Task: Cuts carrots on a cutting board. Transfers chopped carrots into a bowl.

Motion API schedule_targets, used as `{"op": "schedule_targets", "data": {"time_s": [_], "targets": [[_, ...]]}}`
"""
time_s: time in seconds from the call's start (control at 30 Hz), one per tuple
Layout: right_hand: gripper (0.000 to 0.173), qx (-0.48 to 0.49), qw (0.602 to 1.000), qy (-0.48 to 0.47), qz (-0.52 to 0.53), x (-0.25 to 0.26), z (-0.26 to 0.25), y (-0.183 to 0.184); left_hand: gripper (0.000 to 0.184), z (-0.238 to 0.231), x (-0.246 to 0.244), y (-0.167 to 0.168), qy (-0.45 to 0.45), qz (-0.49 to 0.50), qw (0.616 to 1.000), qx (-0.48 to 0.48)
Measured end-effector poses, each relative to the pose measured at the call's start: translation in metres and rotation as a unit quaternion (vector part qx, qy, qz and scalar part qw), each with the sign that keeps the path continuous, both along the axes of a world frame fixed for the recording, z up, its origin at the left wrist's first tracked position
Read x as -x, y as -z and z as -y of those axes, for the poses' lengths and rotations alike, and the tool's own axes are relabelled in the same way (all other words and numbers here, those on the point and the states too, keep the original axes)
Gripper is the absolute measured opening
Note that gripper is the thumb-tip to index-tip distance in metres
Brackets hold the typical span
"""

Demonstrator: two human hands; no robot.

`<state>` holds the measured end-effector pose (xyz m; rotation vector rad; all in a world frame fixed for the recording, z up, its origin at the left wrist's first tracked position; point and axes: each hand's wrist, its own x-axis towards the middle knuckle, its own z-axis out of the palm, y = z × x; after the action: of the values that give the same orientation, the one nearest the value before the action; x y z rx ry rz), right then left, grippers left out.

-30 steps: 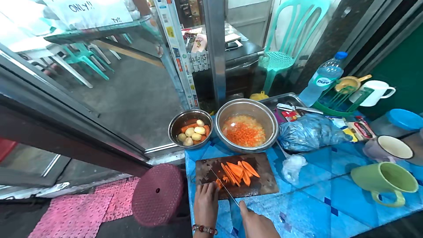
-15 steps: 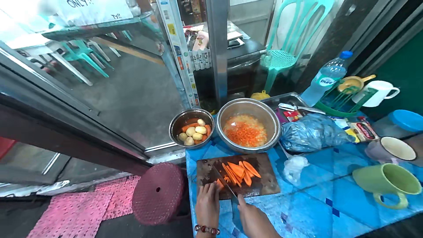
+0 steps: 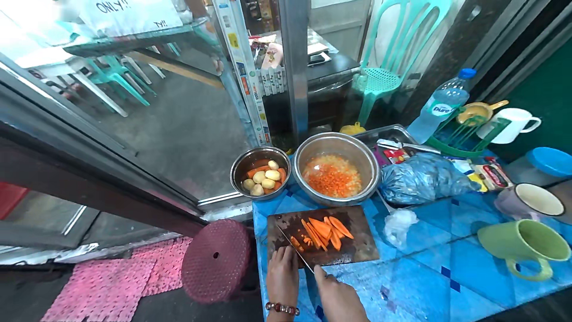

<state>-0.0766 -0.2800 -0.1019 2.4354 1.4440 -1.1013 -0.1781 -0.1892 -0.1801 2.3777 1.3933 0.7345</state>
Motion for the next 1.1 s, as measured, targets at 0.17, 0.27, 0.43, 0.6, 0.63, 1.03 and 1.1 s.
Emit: {"op": "schedule_targets", "data": {"time_s": [0.17, 0.27, 0.43, 0.6, 0.63, 1.03, 1.1], "targets": [[0.041, 0.006, 0.997, 0.019, -0.078, -0.024, 0.003, 0.002, 0.014, 0.000, 0.000, 0.000, -0.003, 0.001, 0.999, 0.033], [0.040, 0.001, 0.997, 0.023, -0.079, -0.022, 0.011, -0.004, 0.014, 0.002, 0.001, 0.006, 0.005, 0.006, 1.000, 0.015], [0.038, -0.010, 0.998, 0.004, -0.060, -0.015, 0.019, -0.005, 0.013, 0.002, 0.001, 0.007, 0.008, 0.002, 1.000, 0.008], [0.037, -0.018, 0.999, -0.007, -0.032, -0.013, 0.023, -0.009, 0.013, 0.002, 0.000, 0.007, 0.006, -0.006, 1.000, -0.001], [0.037, -0.016, 0.999, -0.008, -0.031, -0.013, 0.023, -0.010, 0.014, 0.002, 0.000, 0.008, 0.007, -0.006, 1.000, -0.008], [0.047, 0.002, 1.000, -0.003, -0.020, 0.002, 0.011, -0.004, 0.009, 0.004, -0.002, 0.009, -0.011, -0.016, 1.000, -0.022], [0.046, 0.003, 1.000, -0.002, -0.016, 0.003, 0.005, 0.004, 0.008, 0.003, -0.001, 0.008, -0.005, -0.013, 1.000, -0.015]]}}
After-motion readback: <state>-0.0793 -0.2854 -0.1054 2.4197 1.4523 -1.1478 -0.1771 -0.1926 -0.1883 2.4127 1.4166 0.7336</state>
